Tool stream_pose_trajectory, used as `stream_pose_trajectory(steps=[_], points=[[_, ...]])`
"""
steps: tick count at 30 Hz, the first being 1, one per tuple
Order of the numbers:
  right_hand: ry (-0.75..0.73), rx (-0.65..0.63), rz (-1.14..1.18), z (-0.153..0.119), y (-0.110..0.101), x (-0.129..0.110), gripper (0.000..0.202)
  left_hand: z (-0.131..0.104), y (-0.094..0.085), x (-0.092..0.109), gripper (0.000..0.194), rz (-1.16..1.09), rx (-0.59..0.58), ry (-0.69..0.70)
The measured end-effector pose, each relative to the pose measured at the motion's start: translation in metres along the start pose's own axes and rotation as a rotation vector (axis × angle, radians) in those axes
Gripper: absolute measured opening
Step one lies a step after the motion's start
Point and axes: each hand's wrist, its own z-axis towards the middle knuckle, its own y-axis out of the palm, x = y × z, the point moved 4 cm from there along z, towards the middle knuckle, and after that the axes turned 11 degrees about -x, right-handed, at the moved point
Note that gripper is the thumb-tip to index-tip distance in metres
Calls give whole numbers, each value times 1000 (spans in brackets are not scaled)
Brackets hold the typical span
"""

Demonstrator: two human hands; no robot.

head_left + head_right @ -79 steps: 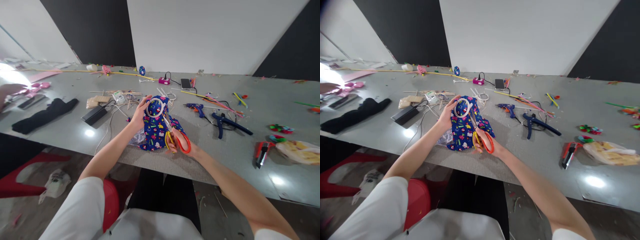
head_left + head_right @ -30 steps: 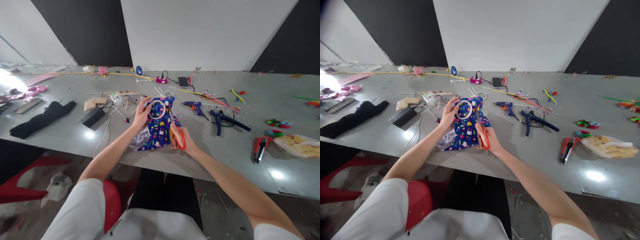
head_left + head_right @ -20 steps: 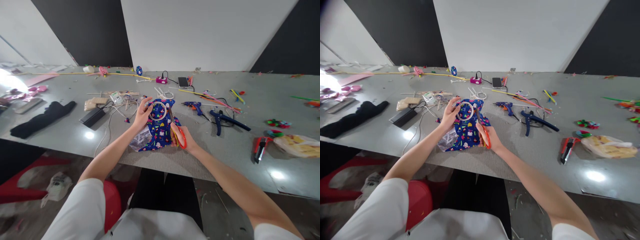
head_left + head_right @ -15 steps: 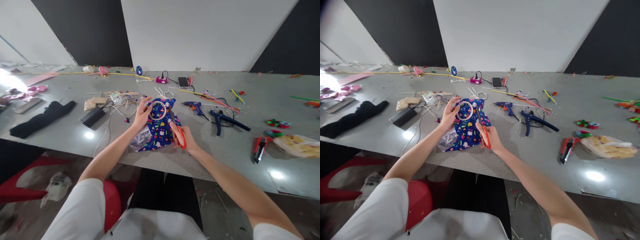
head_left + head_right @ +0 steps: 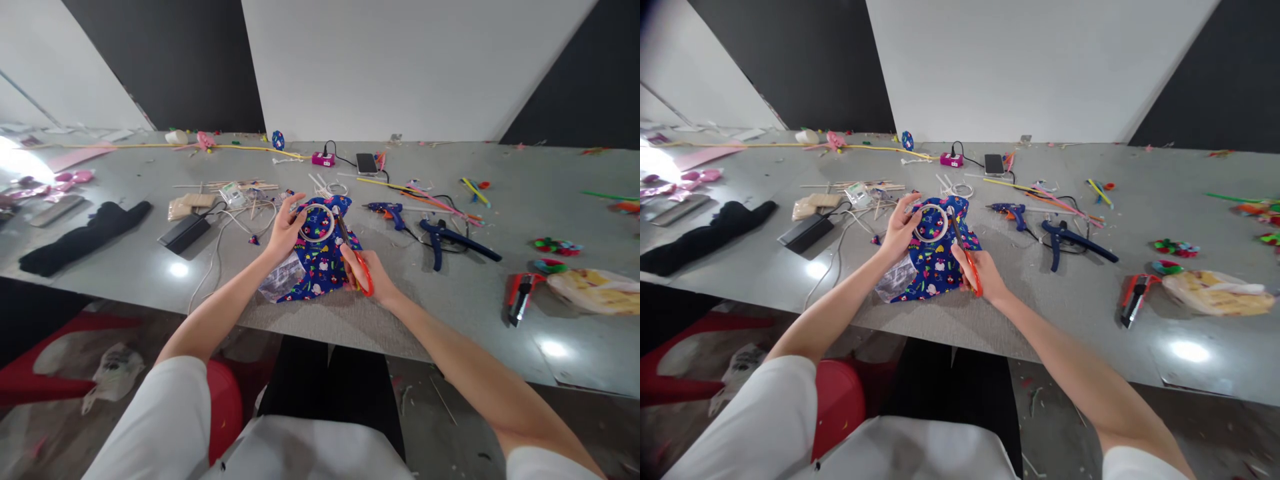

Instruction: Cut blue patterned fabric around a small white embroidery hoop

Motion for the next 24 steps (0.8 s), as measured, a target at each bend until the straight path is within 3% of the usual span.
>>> stream_pose_trajectory(steps=[3,11,14,17,24], points=[[41,54,-18,-3,-1,-2,67,1,-1,-1,47,21,-5,16],[-18,-21,-45,-5,2,-12,70,3,-3,-2,49,197,-81,122],[-3,21,-58,-5,0,-11,71,1,-1,-1,48,238,-99,130],[19,66,-45,-7,-2,-12,72,1,1,-2,47,242,-107,124],[-13,23,-60,-6,-2,-17,73,1,1,-3,49,231,-137,151]])
